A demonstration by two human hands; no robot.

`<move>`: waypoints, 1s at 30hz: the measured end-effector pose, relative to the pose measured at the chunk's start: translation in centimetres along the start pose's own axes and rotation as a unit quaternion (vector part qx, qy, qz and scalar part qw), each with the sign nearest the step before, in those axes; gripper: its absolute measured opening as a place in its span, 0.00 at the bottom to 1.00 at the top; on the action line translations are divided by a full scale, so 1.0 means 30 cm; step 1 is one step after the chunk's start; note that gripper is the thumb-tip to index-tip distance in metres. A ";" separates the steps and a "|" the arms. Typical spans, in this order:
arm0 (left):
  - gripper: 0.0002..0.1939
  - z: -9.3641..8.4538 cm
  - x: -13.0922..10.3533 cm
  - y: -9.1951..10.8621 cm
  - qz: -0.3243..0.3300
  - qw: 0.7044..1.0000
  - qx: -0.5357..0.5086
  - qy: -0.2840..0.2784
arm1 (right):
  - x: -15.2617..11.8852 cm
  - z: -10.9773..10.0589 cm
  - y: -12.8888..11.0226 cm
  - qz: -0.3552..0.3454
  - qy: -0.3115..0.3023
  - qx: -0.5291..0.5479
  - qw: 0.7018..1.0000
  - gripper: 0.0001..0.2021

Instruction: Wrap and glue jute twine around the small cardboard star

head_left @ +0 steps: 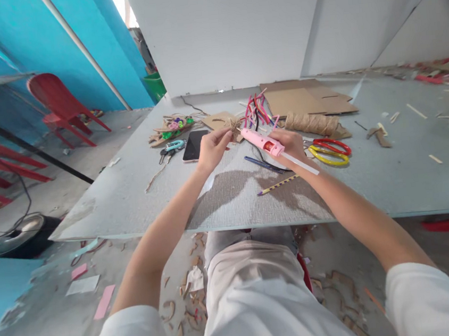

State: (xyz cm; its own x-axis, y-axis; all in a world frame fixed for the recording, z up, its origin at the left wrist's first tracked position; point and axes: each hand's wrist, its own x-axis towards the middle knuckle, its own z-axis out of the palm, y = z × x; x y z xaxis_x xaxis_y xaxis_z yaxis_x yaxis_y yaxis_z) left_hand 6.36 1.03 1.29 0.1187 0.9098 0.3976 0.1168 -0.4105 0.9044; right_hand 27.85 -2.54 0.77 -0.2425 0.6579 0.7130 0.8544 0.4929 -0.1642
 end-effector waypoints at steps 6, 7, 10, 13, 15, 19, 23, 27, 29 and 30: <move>0.11 -0.001 0.000 0.001 0.003 1.000 0.004 0.001 | 0.000 -0.002 -0.005 0.000 0.000 -0.010 1.000 0.14; 0.10 -0.001 0.000 0.002 0.003 1.000 0.004 0.002 | 0.000 -0.002 -0.006 0.001 0.000 -0.011 1.000 0.14; 0.10 0.000 -0.001 0.003 0.000 1.000 0.003 0.004 | -0.001 -0.002 -0.007 0.005 0.000 -0.015 1.000 0.14; 0.10 0.000 -0.001 0.003 -0.001 1.000 0.002 0.005 | -0.002 -0.002 -0.008 0.010 0.002 -0.019 1.000 0.13; 0.10 0.000 0.000 0.002 -0.002 1.000 0.001 0.004 | -0.002 -0.002 -0.007 0.012 0.001 -0.022 1.000 0.13; 0.11 0.001 0.001 -0.003 -0.003 1.000 0.002 0.004 | -0.004 -0.002 -0.007 0.016 0.000 -0.025 1.000 0.13; 0.12 0.001 0.003 -0.008 -0.001 1.000 0.000 0.003 | -0.004 -0.002 -0.009 0.018 0.001 -0.028 0.999 0.14; 0.12 0.001 0.003 -0.009 0.000 1.000 0.000 0.005 | -0.004 -0.003 -0.010 0.020 -0.002 -0.029 0.999 0.14; 0.11 0.001 0.002 -0.009 -0.002 1.000 0.000 0.007 | -0.004 -0.003 -0.010 0.020 -0.006 -0.029 0.999 0.14; 0.11 0.001 0.002 -0.009 -0.002 1.000 -0.001 0.008 | -0.005 -0.002 -0.009 0.020 -0.008 -0.029 0.999 0.14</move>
State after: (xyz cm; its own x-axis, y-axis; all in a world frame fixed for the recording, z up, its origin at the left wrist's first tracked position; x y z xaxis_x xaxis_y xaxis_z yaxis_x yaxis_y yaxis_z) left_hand 6.36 1.19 1.08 0.1019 0.9127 0.3957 0.1160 -0.4060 0.9065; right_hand 27.68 -2.80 0.76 -0.2143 0.6855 0.6958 0.8887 0.4325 -0.1523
